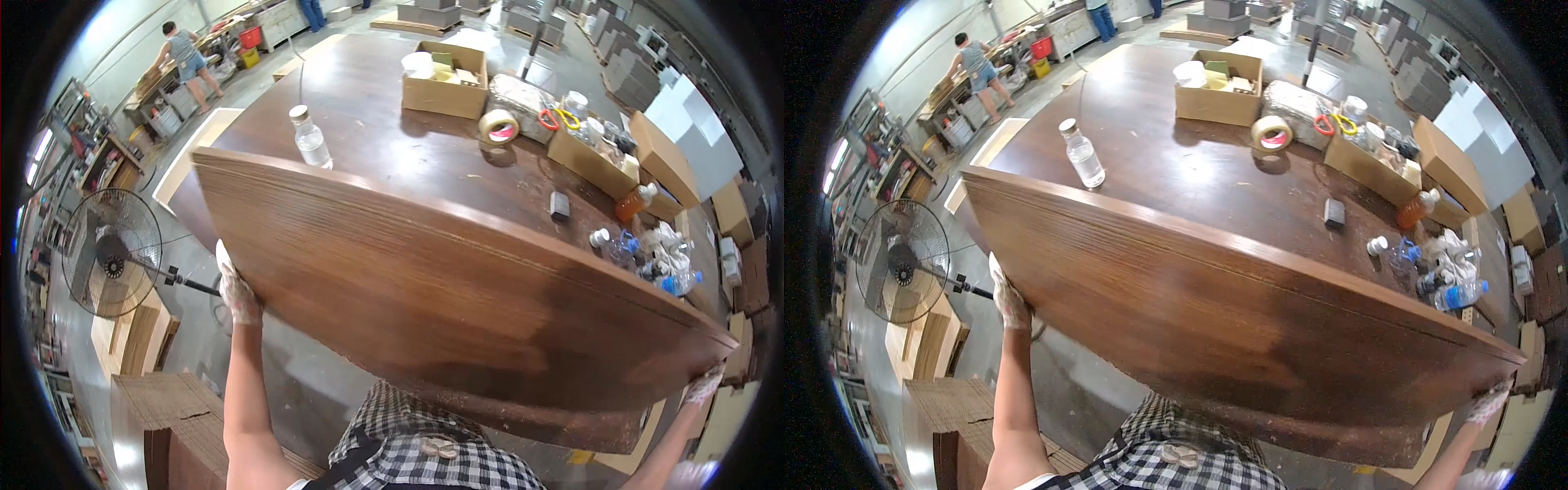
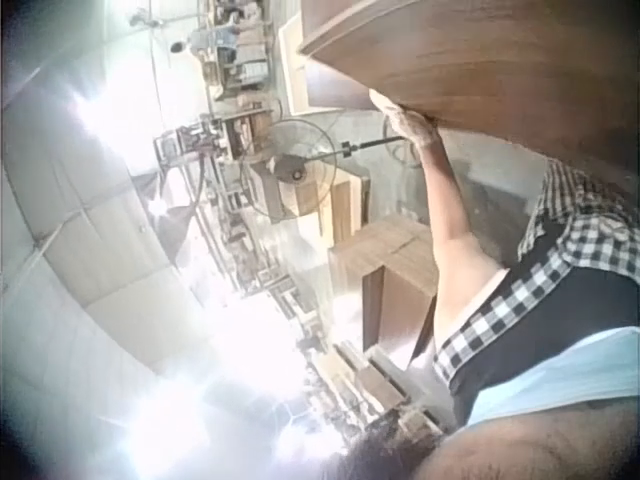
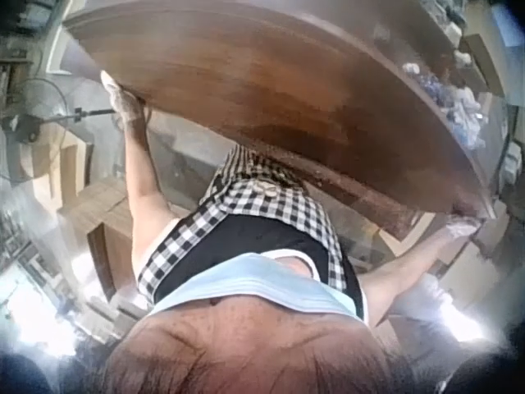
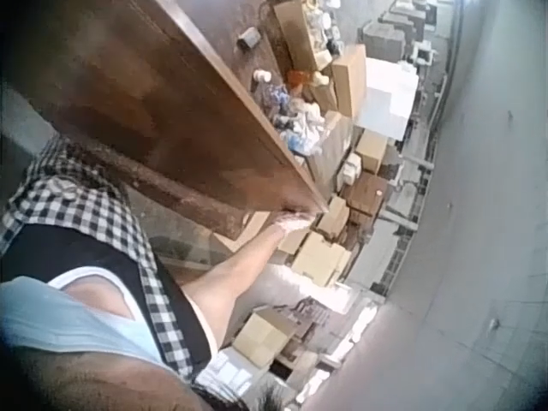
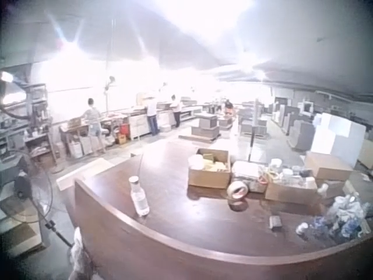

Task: The person wipes a wooden panel with a cloth, applies liquid from a bottle, uses a scraper tool on the wood surface, and places the panel onto a stack of panels.

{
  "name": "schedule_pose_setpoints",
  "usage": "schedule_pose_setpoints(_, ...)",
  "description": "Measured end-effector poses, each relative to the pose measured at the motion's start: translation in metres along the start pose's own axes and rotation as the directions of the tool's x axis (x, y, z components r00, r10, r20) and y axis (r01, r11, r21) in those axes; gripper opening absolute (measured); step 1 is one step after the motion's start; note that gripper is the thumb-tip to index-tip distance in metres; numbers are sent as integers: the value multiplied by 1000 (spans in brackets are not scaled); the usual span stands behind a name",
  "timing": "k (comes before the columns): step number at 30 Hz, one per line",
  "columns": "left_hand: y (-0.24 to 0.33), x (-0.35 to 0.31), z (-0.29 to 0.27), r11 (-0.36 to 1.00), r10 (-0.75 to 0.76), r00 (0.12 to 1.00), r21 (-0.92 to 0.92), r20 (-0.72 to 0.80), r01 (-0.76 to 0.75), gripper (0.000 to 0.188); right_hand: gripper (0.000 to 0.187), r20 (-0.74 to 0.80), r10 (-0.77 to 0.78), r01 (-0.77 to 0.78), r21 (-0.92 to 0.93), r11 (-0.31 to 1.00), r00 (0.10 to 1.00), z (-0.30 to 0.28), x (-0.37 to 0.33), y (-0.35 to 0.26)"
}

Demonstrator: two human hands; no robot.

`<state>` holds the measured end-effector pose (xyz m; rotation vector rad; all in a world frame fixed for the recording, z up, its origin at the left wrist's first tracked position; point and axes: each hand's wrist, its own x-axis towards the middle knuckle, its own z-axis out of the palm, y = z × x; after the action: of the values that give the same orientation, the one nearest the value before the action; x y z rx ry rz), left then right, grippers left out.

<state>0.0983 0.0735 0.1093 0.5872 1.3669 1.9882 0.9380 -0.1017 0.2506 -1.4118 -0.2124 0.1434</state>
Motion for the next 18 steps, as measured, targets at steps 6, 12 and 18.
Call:
schedule_pose_setpoints(6,-45,67,67,832,216,962,484,165,-270,54,44,280,64,-168,367,915,958,-121,145,33)
schedule_pose_setpoints(12,-96,66,14,259,141,954,920,266,-294,56,49,62,-28,3,374,927,998,-166,70,136)
schedule_pose_setpoints(18,-69,93,-52,277,131,973,936,190,-220,58,48,-75,133,-106,290,951,988,-195,-18,124)
